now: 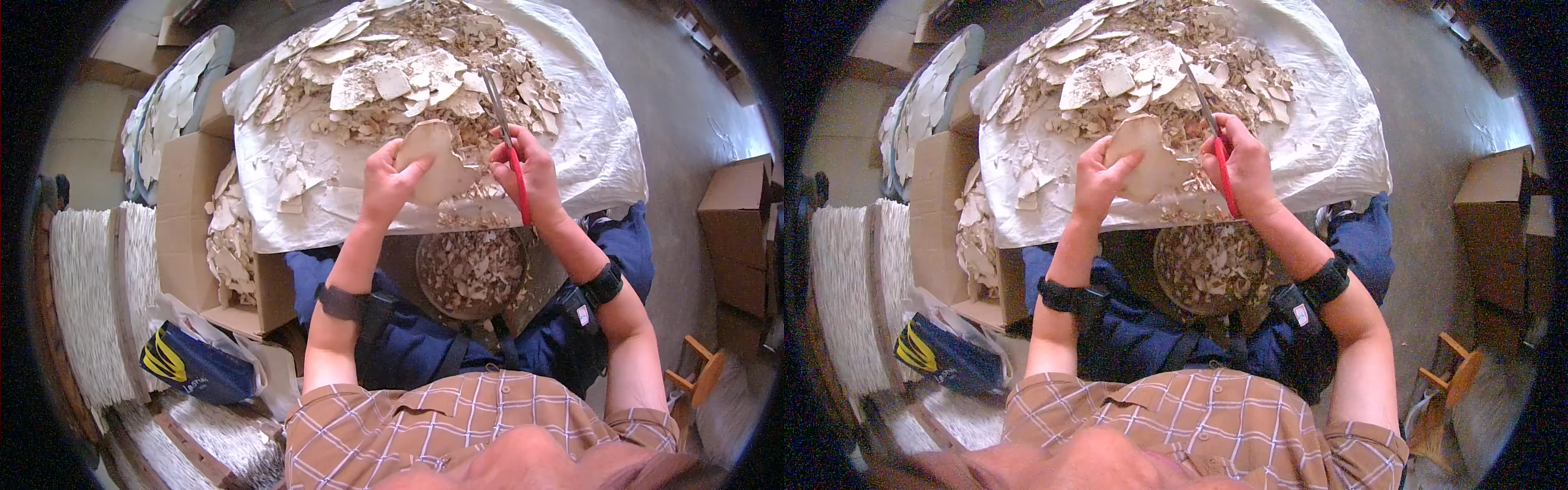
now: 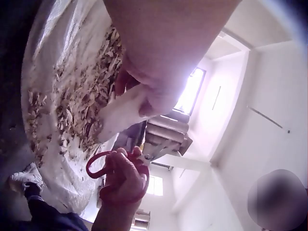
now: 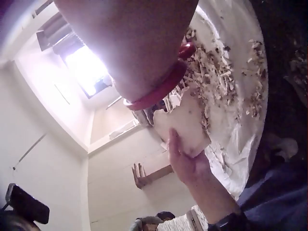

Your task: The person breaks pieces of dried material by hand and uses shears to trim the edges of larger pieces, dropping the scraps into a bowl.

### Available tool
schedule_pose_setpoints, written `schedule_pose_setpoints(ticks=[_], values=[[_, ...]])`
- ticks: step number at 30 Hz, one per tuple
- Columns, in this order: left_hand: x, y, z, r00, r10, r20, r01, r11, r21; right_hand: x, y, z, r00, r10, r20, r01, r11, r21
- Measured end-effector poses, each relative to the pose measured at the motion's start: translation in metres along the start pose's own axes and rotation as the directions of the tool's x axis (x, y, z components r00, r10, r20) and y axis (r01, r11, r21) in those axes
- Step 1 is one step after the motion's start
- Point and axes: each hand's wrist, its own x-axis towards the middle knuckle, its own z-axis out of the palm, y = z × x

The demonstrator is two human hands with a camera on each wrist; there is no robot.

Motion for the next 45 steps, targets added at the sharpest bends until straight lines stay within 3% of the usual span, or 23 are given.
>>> schedule_pose_setpoints(ticks=[4,7,10,12,17,19,21,27,29,30,31,32,33,34,35,38,39,43,45], values=[[0.000,0.001,-0.006,0.998,-0.035,0.061,0.042,0.992,-0.121,0.000,0.000,0.000,1.000,0.004,0.020,-0.005,0.998,0.068],[0.001,0.000,-0.006,0.988,-0.067,0.140,0.097,0.970,-0.225,-0.003,-0.006,0.001,0.993,-0.011,0.121,-0.016,0.975,0.222],[0.001,0.000,-0.008,0.979,-0.076,0.190,0.136,0.934,-0.331,-0.004,-0.014,-0.002,0.990,-0.006,0.140,-0.018,0.986,0.167],[0.005,0.000,-0.022,0.970,-0.101,0.222,0.187,0.890,-0.415,-0.002,-0.018,-0.011,0.964,-0.146,0.222,0.175,0.978,-0.117],[0.012,0.003,-0.054,0.994,-0.060,0.087,0.098,0.823,-0.559,-0.003,-0.007,-0.021,0.917,-0.212,0.338,0.259,0.961,-0.101],[0.011,0.004,-0.061,0.998,-0.049,0.050,0.070,0.806,-0.588,-0.006,-0.010,-0.024,0.874,-0.309,0.375,0.406,0.889,-0.215],[0.010,0.003,-0.062,0.998,-0.046,0.045,0.064,0.805,-0.590,-0.009,-0.012,-0.025,0.879,-0.254,0.404,0.378,0.887,-0.264],[0.008,0.003,-0.051,0.992,-0.057,0.114,0.112,0.815,-0.569,-0.010,-0.007,-0.018,0.806,-0.415,0.423,0.517,0.841,-0.160],[0.008,0.007,-0.049,0.992,-0.051,0.112,0.106,0.818,-0.565,-0.011,-0.009,-0.019,0.841,-0.364,0.401,0.473,0.854,-0.217],[0.009,0.009,-0.050,0.993,-0.035,0.113,0.083,0.883,-0.461,-0.009,-0.010,-0.020,0.840,-0.365,0.402,0.474,0.853,-0.216],[0.009,0.010,-0.050,0.993,-0.020,0.114,0.059,0.935,-0.350,-0.008,-0.009,-0.023,0.909,-0.219,0.355,0.330,0.898,-0.290],[0.008,0.011,-0.050,0.993,-0.021,0.113,0.059,0.935,-0.351,-0.007,-0.009,-0.024,0.953,-0.066,0.295,0.174,0.918,-0.356],[0.006,0.012,-0.049,0.984,-0.041,0.174,0.077,0.975,-0.207,-0.006,-0.007,-0.024,0.953,-0.061,0.295,0.170,0.918,-0.358],[0.004,0.013,-0.046,0.970,-0.068,0.233,0.085,0.995,-0.060,-0.003,-0.003,-0.023,0.965,-0.055,0.256,0.110,0.973,-0.203],[0.003,0.013,-0.043,0.969,-0.073,0.238,0.092,0.993,-0.067,-0.002,-0.001,-0.024,0.975,-0.039,0.219,0.049,0.998,-0.042],[-0.002,0.012,-0.026,0.883,-0.227,0.411,0.165,0.970,0.179,-0.003,-0.004,-0.014,0.963,-0.013,0.271,-0.022,0.992,0.128],[-0.004,0.010,-0.019,0.878,-0.228,0.421,0.168,0.970,0.175,-0.004,-0.005,-0.011,0.953,-0.035,0.300,-0.032,0.976,0.217],[-0.002,0.004,-0.011,0.832,-0.243,0.499,0.180,0.969,0.172,-0.007,-0.013,-0.004,0.943,-0.070,0.326,0.016,0.986,0.168],[-0.002,-0.001,-0.007,0.938,-0.185,0.293,0.231,0.964,-0.129,-0.005,-0.016,-0.002,0.963,-0.030,0.267,-0.033,0.973,0.228]])
